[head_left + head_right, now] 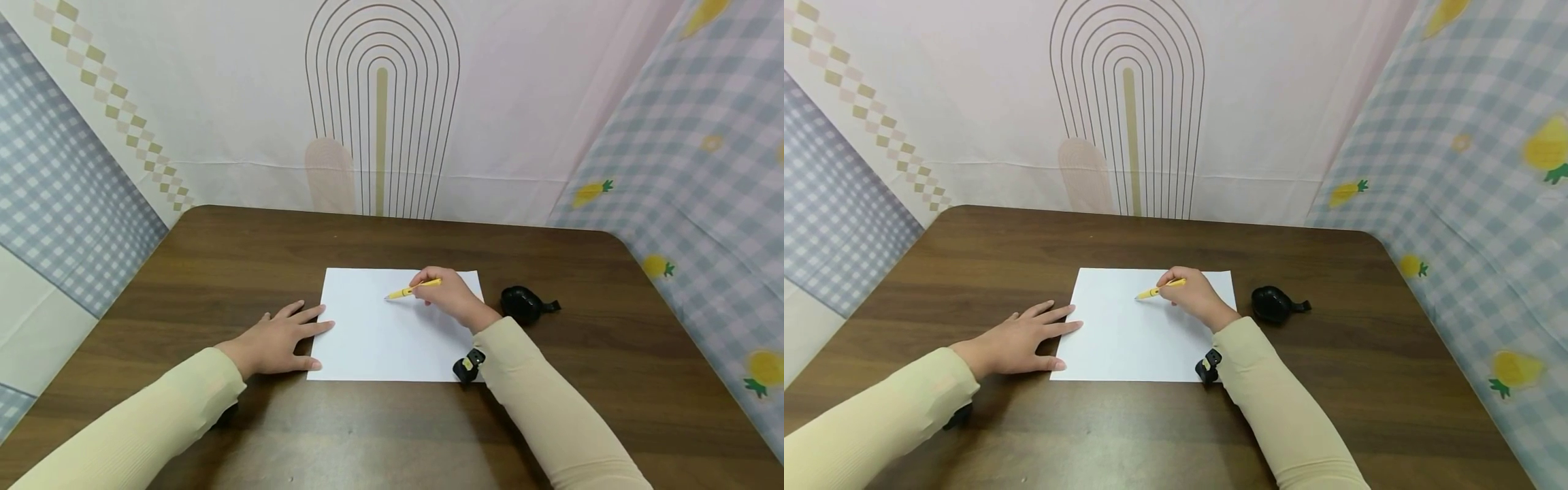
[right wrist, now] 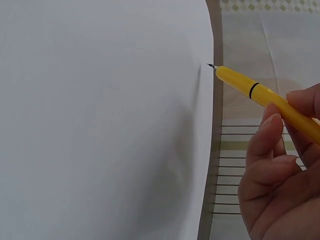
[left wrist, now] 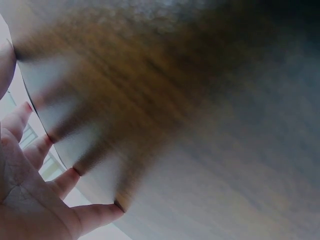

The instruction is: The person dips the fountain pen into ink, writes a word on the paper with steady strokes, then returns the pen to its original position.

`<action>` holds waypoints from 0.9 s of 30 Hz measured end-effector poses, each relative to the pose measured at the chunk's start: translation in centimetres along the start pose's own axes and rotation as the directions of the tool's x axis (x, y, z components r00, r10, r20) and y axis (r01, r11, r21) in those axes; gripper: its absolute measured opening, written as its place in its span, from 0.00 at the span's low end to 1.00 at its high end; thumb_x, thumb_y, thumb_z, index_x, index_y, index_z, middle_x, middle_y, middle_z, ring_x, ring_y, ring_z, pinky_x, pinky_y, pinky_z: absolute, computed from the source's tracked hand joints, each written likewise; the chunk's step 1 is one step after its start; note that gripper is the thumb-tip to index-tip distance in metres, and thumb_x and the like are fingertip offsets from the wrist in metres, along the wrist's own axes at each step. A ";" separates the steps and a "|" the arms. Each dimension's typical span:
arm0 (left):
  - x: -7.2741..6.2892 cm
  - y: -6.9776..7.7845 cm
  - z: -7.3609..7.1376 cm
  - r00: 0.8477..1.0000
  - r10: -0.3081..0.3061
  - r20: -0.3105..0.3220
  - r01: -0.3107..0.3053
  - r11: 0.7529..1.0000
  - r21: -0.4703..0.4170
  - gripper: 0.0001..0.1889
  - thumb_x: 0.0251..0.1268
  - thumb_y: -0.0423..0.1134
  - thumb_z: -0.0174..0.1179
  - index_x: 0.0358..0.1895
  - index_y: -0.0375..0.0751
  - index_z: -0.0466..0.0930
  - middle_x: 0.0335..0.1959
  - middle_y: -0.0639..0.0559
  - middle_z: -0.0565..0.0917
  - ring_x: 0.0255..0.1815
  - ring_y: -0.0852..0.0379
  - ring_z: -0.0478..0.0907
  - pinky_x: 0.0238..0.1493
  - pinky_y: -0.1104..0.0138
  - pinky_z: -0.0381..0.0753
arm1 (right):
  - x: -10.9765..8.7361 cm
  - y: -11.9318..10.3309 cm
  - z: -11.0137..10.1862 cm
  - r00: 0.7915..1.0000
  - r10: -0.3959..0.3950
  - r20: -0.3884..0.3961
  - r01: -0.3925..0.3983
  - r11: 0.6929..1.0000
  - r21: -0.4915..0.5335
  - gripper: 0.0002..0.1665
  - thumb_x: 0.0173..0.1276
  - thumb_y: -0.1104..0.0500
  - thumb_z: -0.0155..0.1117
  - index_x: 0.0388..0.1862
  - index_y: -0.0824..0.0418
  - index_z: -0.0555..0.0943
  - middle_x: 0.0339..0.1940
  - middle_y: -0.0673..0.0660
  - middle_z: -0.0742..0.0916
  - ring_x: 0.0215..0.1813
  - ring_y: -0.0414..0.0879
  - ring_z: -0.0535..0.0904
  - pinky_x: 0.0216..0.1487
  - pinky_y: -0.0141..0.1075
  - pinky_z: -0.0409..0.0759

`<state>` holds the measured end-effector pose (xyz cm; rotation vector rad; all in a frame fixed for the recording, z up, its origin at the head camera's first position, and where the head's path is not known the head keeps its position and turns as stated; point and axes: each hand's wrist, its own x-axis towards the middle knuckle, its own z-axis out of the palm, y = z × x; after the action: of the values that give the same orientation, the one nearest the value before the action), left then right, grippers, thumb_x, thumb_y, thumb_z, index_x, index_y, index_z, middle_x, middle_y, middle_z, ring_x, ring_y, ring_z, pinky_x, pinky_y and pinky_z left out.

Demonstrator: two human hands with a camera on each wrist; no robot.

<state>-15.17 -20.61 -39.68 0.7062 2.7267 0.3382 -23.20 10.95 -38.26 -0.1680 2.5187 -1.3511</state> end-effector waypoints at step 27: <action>0.0 0.0 0.0 1.000 0.012 -0.008 -0.012 1.000 0.010 0.38 0.59 0.61 0.62 0.73 0.57 0.64 0.77 0.49 0.56 0.75 0.34 0.49 0.58 0.27 0.54 | 0.1 -0.8 0.2 0.999 -0.034 0.020 0.036 0.996 -0.077 0.02 0.64 0.62 0.61 0.34 0.59 0.81 0.43 0.56 0.82 0.35 0.48 0.74 0.35 0.35 0.72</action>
<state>-15.14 -20.57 -39.68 0.7259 2.7345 0.3304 -23.26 10.33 -37.68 -0.2408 2.5656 -1.2590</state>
